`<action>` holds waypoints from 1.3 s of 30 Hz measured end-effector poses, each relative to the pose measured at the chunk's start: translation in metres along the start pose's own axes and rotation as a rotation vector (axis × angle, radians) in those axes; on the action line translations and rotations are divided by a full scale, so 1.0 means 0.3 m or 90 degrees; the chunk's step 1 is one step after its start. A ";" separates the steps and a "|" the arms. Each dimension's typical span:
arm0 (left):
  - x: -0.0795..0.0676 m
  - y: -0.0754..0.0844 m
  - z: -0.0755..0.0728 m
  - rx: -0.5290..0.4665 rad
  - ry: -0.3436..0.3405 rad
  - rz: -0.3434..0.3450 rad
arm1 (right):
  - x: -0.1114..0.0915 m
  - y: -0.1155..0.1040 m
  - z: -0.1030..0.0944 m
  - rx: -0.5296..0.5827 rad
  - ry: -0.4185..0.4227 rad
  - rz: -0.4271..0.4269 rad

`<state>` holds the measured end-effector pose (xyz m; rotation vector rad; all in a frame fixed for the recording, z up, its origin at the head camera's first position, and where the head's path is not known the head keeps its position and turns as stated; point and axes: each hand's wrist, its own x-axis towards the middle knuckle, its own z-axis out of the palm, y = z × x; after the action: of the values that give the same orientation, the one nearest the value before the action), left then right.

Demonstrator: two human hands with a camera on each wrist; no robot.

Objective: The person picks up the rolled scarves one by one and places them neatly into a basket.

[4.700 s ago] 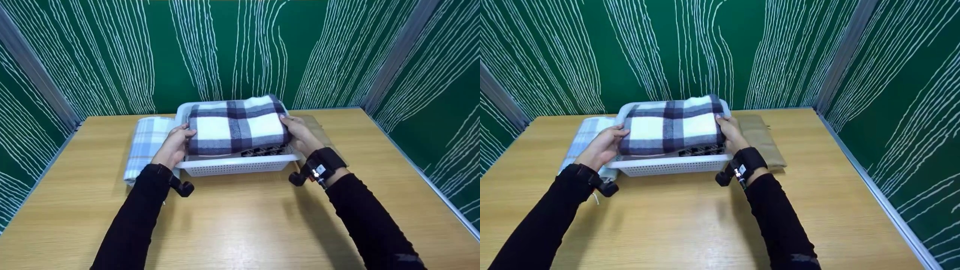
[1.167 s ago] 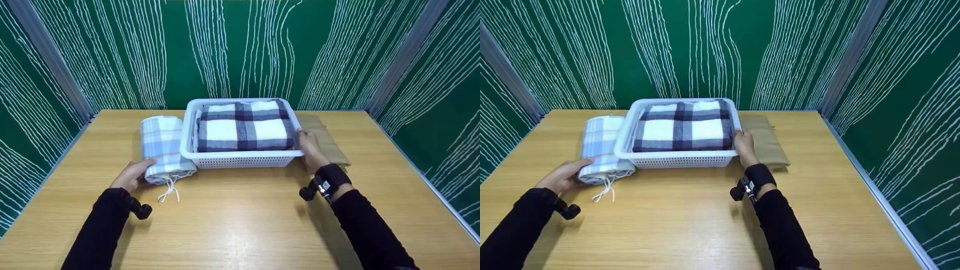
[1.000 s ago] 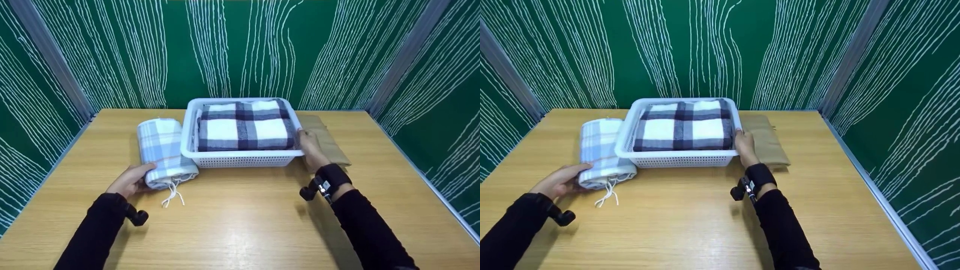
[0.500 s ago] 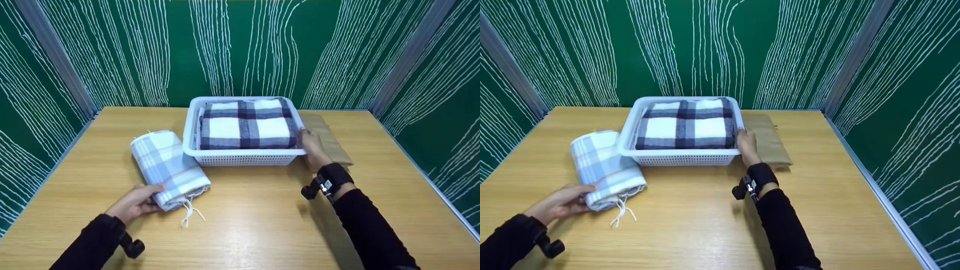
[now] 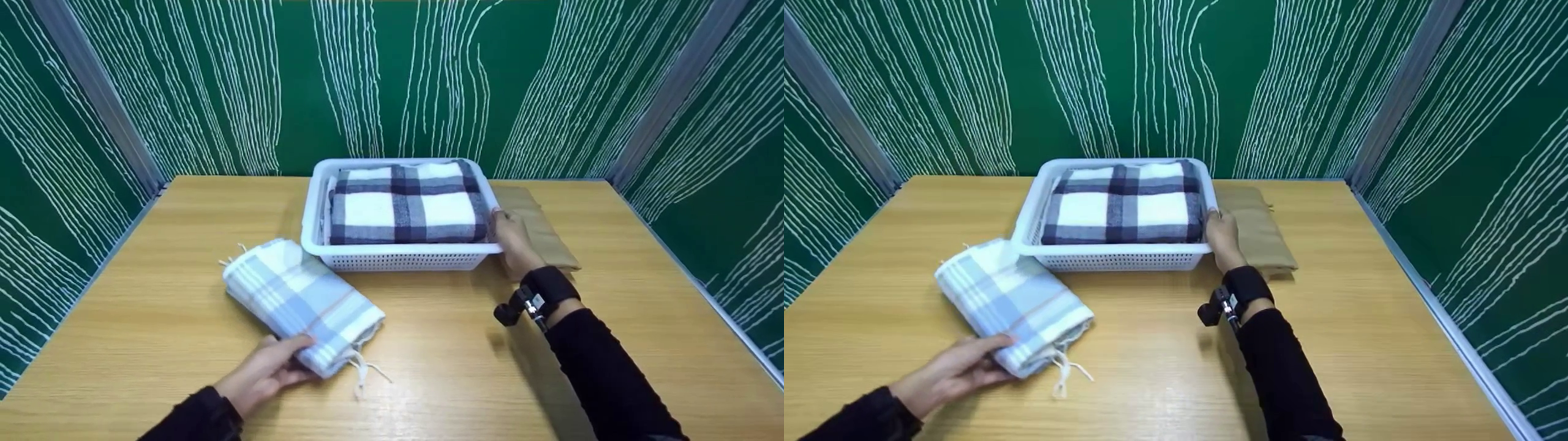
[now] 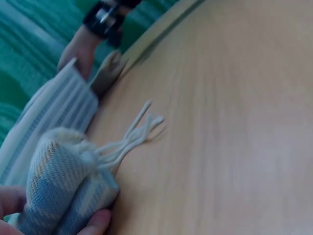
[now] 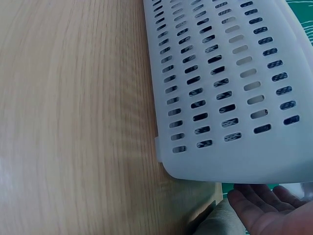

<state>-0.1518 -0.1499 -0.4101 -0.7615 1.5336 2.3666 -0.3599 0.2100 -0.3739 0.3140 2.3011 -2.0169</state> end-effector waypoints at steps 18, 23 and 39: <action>-0.106 -0.219 0.319 -0.017 -0.178 -0.075 | 0.000 0.010 -0.003 -0.024 0.000 0.008; -0.085 -0.258 0.424 -0.023 -0.133 -0.040 | 0.001 0.003 -0.002 -0.032 0.003 -0.013; -0.061 -0.319 0.608 -0.107 -0.078 -0.010 | -0.007 0.012 0.002 -0.007 0.017 -0.050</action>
<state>-0.1488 0.0568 -0.4166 -0.6449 1.2898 2.5036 -0.3572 0.2096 -0.3770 0.2557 2.3760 -2.0460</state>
